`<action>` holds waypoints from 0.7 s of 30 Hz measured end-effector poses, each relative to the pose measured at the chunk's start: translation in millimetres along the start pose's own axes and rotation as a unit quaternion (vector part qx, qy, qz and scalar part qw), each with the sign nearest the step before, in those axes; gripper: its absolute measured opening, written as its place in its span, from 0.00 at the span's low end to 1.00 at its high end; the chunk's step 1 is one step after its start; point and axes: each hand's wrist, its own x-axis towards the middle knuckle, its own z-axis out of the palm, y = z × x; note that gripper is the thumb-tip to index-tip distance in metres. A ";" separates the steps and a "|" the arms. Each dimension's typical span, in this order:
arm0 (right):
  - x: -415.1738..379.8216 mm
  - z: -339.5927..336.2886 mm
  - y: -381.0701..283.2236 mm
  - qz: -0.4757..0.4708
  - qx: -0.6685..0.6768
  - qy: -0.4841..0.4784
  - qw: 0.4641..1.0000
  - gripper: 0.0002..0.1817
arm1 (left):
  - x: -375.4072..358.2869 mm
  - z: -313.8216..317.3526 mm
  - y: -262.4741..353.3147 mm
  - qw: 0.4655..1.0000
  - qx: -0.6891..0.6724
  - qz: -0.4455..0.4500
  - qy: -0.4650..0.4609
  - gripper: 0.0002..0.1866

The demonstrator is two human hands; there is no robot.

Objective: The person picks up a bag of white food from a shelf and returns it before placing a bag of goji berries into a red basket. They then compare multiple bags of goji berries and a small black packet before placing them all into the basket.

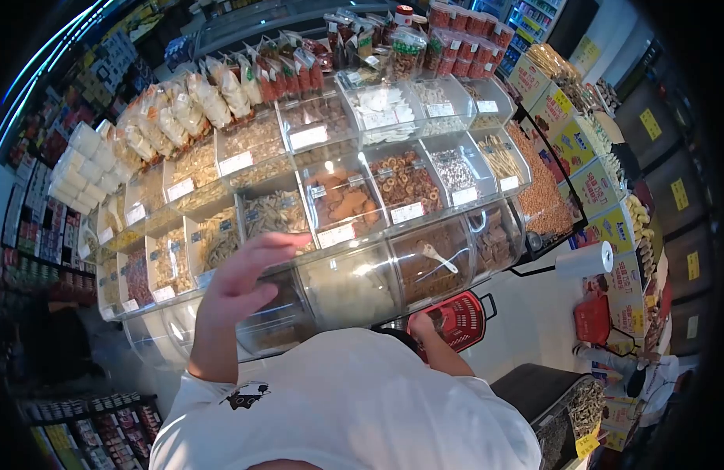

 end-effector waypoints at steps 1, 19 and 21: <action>7.5 28.3 45.3 -0.118 -0.050 0.124 0.984 0.15 | 7.8 6.6 25.9 0.996 -0.045 0.076 -0.035 0.27; -152.9 56.1 89.8 0.116 -0.025 -0.030 0.992 0.17 | 43.0 162.4 86.0 0.902 -0.255 0.350 0.000 0.27; -139.5 63.2 133.2 0.136 -0.001 -0.099 0.986 0.15 | 39.1 183.9 92.3 0.902 -0.228 0.366 0.001 0.28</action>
